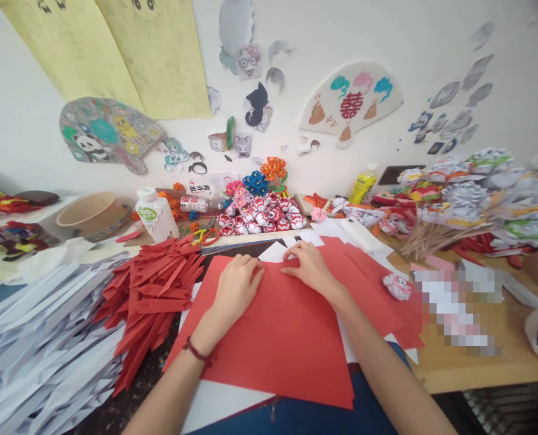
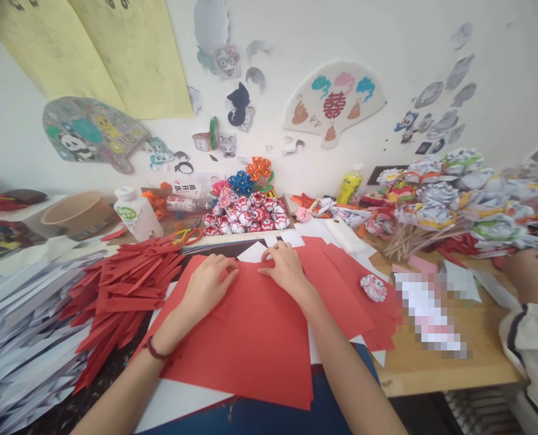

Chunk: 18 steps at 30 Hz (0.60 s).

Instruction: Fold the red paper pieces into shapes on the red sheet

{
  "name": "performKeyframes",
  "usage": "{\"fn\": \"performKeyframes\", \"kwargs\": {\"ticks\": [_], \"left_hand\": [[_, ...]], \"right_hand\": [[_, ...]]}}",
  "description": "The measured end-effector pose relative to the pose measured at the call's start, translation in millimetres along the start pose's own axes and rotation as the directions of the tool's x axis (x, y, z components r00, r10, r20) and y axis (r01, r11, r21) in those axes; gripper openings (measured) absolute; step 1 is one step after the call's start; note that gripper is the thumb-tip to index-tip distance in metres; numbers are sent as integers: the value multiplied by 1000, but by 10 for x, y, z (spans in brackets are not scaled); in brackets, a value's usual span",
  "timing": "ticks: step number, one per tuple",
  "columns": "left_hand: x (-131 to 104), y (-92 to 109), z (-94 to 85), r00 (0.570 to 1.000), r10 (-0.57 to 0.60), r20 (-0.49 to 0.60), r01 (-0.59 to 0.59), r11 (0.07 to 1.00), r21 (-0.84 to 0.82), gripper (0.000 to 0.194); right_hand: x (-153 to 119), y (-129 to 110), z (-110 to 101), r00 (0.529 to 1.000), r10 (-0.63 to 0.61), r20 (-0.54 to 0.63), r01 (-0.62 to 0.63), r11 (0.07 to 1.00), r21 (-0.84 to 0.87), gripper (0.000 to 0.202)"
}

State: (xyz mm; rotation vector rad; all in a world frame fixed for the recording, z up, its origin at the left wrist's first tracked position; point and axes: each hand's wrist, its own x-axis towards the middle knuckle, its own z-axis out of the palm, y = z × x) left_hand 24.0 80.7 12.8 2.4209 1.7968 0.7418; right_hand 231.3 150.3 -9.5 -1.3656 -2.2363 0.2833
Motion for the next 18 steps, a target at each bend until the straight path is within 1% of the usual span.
{"fn": "performKeyframes", "kwargs": {"ticks": [3,6,8,10,12,14,16,18], "left_hand": [[-5,5,2,1000,6,-11,-6,1000,5,18],[-11,-2,-2,1000,5,-16,-5,1000,-2,20],[-15,1,-4,1000,4,-26,-4,1000,-21,20],[-16,11,-4,999,-3,-43,1,999,-53,21],[-11,24,-2,997,-23,-74,15,995,-100,21],[-1,35,-3,993,-52,-110,32,984,-174,24],[13,40,-13,989,-87,-123,52,964,-260,24],[26,39,-37,984,-137,-114,92,937,-337,16]], "right_hand": [[4,16,7,1000,-7,-30,7,1000,7,20],[23,28,4,999,12,-44,-11,1000,18,18],[39,29,-10,999,20,-43,-17,996,85,17],[53,15,-36,996,31,-89,-10,974,228,17],[59,-19,-75,984,63,-168,11,913,408,20],[56,-71,-117,973,102,-205,36,815,579,25],[47,-131,-149,976,117,-182,48,703,709,29],[34,-180,-162,982,123,-145,39,616,787,30]]}}
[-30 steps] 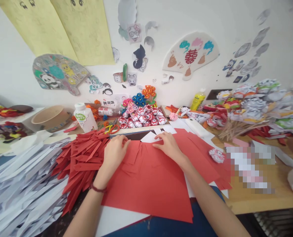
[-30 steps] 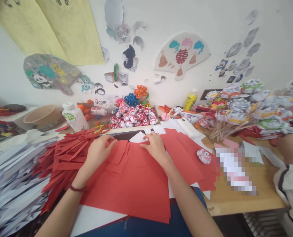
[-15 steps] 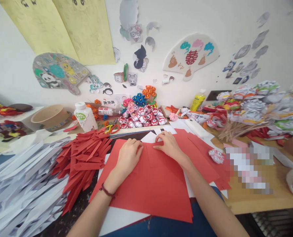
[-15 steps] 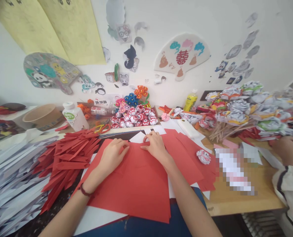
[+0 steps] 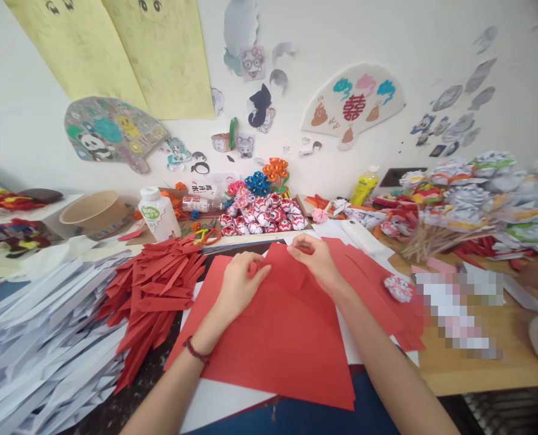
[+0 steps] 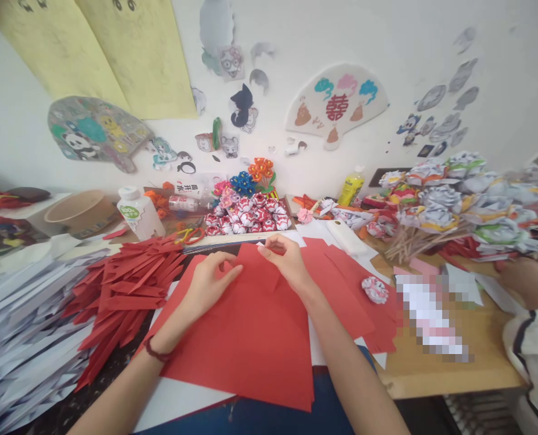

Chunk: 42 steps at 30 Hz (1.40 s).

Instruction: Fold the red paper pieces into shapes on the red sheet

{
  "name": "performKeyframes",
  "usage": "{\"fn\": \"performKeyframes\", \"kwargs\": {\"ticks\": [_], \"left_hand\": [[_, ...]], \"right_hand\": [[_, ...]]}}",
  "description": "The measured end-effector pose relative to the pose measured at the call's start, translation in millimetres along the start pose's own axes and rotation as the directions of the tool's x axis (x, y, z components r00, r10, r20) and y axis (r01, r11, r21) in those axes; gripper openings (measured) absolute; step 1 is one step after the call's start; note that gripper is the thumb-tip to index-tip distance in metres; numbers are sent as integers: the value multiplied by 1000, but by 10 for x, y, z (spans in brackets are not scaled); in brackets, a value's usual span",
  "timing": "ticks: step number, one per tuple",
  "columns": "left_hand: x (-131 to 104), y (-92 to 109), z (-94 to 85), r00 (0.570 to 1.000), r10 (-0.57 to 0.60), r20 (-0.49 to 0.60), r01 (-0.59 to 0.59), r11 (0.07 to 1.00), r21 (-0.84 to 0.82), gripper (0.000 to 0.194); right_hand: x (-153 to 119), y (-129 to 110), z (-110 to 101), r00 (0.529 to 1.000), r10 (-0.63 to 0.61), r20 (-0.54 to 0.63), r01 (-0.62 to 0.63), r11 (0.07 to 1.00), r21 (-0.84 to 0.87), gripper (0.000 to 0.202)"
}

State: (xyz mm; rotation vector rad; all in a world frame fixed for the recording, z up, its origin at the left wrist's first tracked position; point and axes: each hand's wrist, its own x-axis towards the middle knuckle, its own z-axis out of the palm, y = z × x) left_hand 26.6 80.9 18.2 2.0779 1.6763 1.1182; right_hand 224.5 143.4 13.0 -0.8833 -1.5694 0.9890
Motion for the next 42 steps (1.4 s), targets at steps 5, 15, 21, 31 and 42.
{"fn": "performKeyframes", "kwargs": {"ticks": [5,15,21,31,42], "left_hand": [[16,7,-60,987,-120,-104,109,988,-107,17],[-101,30,17,978,102,-181,-55,967,250,35],[-111,116,39,986,138,-96,-133,990,56,34],[18,-20,65,980,-196,17,181,866,-465,36],[11,-14,49,969,-196,149,247,761,-599,32]], "right_hand": [[-41,10,33,981,179,81,-191,964,185,38],[-80,65,166,949,218,229,-263,946,187,35],[-99,31,184,943,162,290,-234,944,234,43],[-113,-57,167,924,148,353,-214,964,155,36],[-110,-62,143,945,132,298,-164,983,87,39]]}}
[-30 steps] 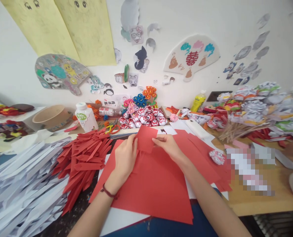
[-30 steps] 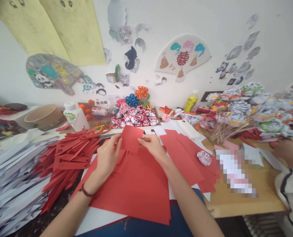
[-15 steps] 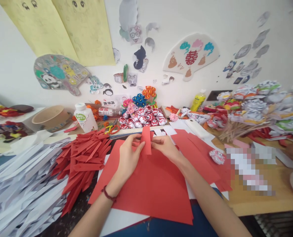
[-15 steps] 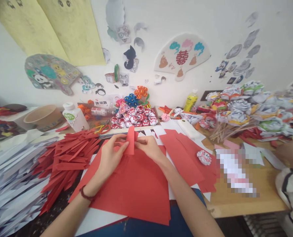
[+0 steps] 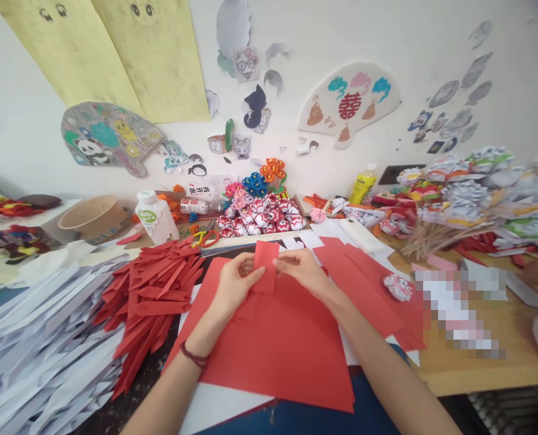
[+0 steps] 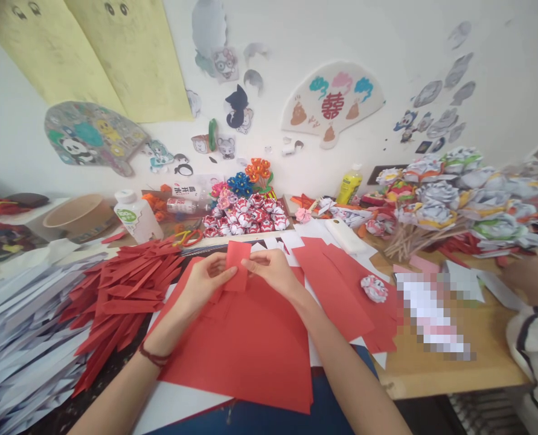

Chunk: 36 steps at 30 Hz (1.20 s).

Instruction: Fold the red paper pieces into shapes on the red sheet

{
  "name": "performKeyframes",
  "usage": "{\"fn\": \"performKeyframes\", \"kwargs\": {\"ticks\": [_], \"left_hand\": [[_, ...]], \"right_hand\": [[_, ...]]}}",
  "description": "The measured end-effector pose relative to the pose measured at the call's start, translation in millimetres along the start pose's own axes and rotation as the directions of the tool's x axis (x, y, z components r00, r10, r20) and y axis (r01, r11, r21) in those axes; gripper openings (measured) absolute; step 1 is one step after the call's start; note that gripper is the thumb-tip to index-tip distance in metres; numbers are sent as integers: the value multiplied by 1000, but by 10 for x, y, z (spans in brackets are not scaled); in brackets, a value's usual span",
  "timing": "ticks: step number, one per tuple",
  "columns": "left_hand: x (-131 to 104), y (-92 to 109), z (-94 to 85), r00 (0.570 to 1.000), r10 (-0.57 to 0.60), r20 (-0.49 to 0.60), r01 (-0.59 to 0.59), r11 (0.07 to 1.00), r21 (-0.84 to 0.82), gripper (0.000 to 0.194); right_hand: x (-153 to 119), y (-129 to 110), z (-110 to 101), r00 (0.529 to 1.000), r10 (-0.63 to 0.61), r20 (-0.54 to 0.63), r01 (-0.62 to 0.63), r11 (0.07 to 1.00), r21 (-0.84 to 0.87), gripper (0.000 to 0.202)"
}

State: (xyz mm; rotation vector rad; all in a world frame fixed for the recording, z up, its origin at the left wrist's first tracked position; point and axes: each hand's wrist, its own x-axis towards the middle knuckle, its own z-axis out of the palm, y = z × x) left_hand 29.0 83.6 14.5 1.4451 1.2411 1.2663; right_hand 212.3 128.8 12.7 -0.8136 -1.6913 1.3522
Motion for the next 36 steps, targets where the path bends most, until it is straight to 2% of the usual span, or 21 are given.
{"fn": "performKeyframes", "kwargs": {"ticks": [5,11,15,26,36], "left_hand": [[3,-11,-7,999,20,31,-23,997,79,32],[8,-23,-4,999,27,-22,-26,998,54,27],[-1,-5,5,999,21,-31,-20,1000,14,25],[-11,24,5,999,19,-27,-19,1000,-6,25],[8,50,-4,1000,1,-9,-1,1000,-4,27]], "right_hand": [[-6,-10,-13,997,-54,-47,48,990,-130,36],[0,-10,-11,999,-27,25,29,996,-80,38],[-1,-10,-9,999,-15,32,17,998,-68,36],[-3,-25,-13,998,-28,55,31,998,-51,36],[-12,-33,-32,997,17,70,-14,999,-47,40]]}}
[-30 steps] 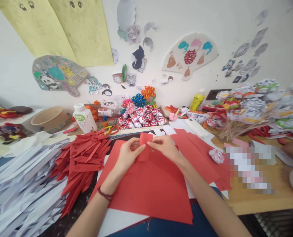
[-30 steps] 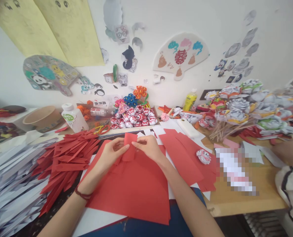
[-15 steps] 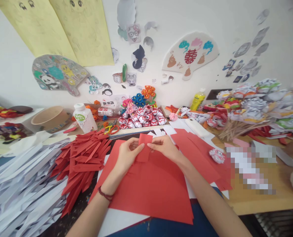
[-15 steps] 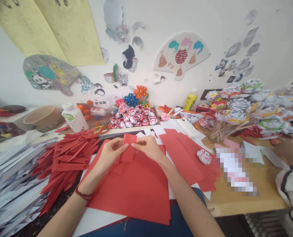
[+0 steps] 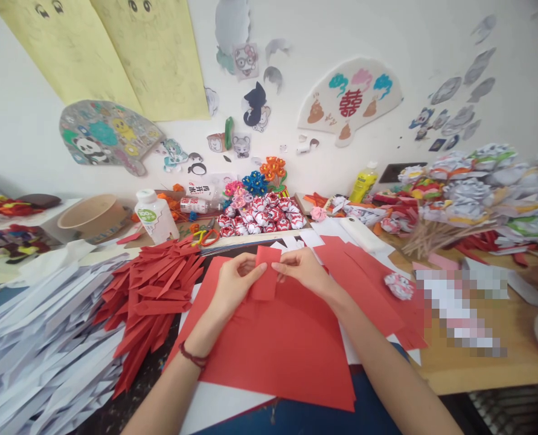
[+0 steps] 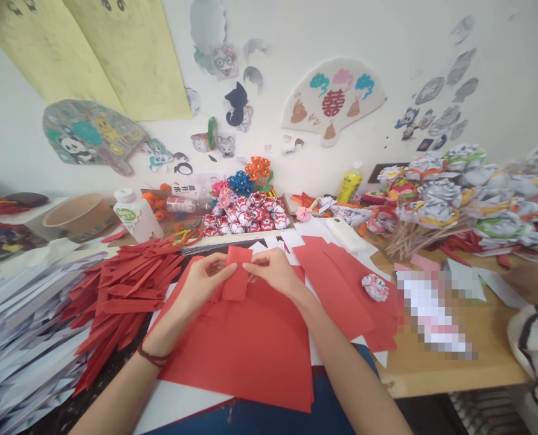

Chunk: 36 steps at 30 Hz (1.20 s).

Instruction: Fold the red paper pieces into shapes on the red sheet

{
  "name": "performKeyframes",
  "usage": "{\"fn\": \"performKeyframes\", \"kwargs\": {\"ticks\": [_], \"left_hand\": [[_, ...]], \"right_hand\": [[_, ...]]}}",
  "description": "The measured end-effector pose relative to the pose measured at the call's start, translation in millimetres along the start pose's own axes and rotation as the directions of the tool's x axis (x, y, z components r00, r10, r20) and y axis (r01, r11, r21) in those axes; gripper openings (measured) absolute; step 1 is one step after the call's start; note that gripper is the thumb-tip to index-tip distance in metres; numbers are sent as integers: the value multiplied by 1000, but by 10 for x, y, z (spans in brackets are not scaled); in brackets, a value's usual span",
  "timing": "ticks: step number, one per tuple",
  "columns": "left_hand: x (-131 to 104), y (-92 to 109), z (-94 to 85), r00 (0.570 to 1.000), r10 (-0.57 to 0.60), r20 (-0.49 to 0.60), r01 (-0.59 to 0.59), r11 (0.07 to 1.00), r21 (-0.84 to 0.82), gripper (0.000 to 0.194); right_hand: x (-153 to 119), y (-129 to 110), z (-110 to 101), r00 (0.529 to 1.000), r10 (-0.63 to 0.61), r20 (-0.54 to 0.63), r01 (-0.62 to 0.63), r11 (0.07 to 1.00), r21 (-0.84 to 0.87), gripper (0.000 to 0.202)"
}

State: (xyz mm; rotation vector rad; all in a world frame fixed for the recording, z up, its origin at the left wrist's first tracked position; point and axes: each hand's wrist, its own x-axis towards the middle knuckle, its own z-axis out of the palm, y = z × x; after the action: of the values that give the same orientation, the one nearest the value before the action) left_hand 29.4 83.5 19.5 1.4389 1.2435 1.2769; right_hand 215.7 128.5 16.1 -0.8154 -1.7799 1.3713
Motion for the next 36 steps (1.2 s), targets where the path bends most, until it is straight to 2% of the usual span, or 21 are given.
{"fn": "performKeyframes", "kwargs": {"ticks": [4,7,11,17,20,24,29,33,36], "left_hand": [[-1,38,-22,998,0,-57,-1,1000,-22,25],[-9,36,-40,996,15,-92,-9,998,67,23],[-13,30,-52,995,63,-74,-45,974,223,25],[-38,74,-45,986,157,-61,-130,940,315,32],[-43,57,-42,988,148,-40,-131,950,284,32],[-27,-29,-46,997,77,28,-81,968,239,30],[-33,-81,-25,996,80,-35,-67,961,267,31],[-68,-39,15,997,79,16,-81,960,270,33],[-83,-24,33,995,103,-5,-96,947,307,35]], "right_hand": [[-12,-12,-7,999,25,47,-25,1000,0,40],[-8,-3,0,996,74,40,-75,997,23,40],[-6,2,9,994,104,24,-105,994,29,38],[-14,-4,11,996,86,25,-86,996,-15,35],[-9,14,5,997,70,-13,-70,997,-26,34],[-4,22,-2,996,15,-84,-24,995,-102,34],[-19,-15,24,980,-100,-174,51,963,-264,35],[-31,-26,48,966,-124,-226,69,969,-236,35],[-31,-11,63,957,-138,-257,84,974,-212,35]]}}
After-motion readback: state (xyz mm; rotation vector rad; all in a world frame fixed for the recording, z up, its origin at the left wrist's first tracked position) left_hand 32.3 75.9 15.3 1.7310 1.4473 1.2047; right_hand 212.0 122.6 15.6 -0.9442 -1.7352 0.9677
